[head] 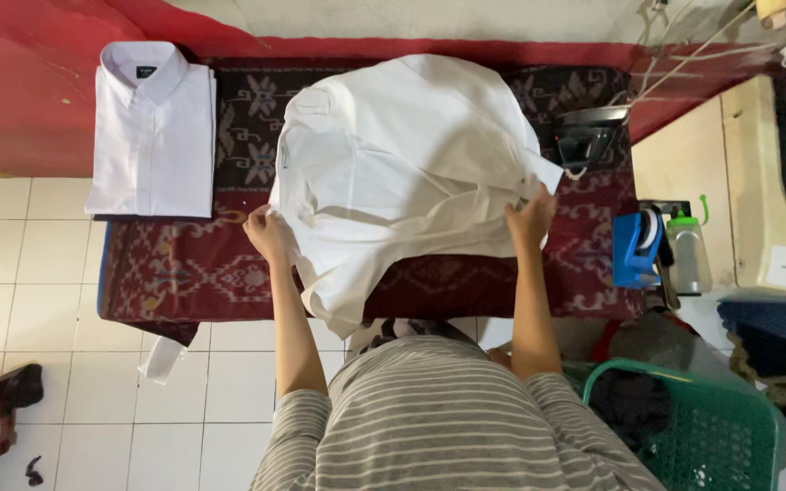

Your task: The person irons a white long-sleeved shirt on a patterned surface. They use an iron to press the sleeves and the main body of the shirt, smoothing the fabric by hand and folding parts of the garment between ironing strokes.

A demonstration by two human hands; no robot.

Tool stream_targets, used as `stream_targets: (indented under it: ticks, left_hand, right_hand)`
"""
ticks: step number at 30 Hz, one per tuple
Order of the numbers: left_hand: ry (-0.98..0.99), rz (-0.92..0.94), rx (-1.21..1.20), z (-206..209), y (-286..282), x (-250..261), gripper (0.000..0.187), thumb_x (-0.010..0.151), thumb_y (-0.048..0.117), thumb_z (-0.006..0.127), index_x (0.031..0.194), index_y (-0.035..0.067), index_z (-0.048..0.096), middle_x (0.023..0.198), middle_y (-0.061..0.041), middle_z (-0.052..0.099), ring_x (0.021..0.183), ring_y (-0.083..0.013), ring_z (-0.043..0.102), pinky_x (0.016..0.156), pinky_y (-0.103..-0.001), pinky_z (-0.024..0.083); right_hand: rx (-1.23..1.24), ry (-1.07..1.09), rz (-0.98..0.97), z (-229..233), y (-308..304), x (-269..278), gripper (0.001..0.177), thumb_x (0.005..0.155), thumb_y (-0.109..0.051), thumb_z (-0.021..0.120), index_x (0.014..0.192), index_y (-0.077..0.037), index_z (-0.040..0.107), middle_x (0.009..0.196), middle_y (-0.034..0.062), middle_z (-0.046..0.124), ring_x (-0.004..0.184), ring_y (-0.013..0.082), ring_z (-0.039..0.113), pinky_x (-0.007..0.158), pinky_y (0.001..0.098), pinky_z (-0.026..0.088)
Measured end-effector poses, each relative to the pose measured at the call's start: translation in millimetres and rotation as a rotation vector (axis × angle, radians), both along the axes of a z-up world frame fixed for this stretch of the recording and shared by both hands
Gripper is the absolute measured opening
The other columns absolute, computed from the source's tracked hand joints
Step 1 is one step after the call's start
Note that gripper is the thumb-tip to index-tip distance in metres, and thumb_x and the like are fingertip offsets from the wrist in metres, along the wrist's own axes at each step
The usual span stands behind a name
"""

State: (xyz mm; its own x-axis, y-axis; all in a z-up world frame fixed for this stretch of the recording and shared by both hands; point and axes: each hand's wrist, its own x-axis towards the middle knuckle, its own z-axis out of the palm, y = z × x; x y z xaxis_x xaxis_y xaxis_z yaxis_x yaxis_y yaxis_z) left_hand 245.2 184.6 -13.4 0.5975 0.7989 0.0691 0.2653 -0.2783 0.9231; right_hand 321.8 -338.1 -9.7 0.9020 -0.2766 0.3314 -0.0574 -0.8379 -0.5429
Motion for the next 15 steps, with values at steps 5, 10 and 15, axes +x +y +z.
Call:
stream_targets:
  ticks: [5,10,15]
  left_hand:
    - [0.233,-0.099,0.284,1,-21,23,0.048,0.083,0.028,0.078,0.123,0.006,0.066,0.131,-0.018,0.056,0.118,-0.0378,0.057,0.098,-0.051,0.047]
    - [0.258,-0.137,0.324,-4,-33,55,0.069,0.085,0.032,0.080,0.142,0.004,0.051,0.137,-0.018,0.055,0.123,-0.0401,0.056,0.101,-0.055,0.044]
    - [0.307,-0.131,0.432,-7,-47,81,0.082,0.083,0.029,0.080,0.152,0.006,0.041,0.142,-0.018,0.052,0.133,-0.0403,0.048,0.108,-0.057,0.039]
  right_hand:
    - [-0.301,0.241,0.204,-6,24,59,0.065,0.076,-0.020,0.080,0.135,-0.003,0.060,0.124,0.0240,0.060,0.101,0.0438,0.064,0.078,0.0532,0.055]
    - [-0.447,0.056,0.182,13,28,128,0.011,0.090,-0.009,0.070,0.100,-0.005,0.073,0.103,0.0190,0.070,0.094,0.0400,0.069,0.078,0.0502,0.056]
    - [-0.137,-0.160,0.246,57,72,202,0.020,0.087,-0.003,0.068,0.105,-0.005,0.077,0.096,0.0191,0.074,0.092,0.0404,0.070,0.083,0.0507,0.054]
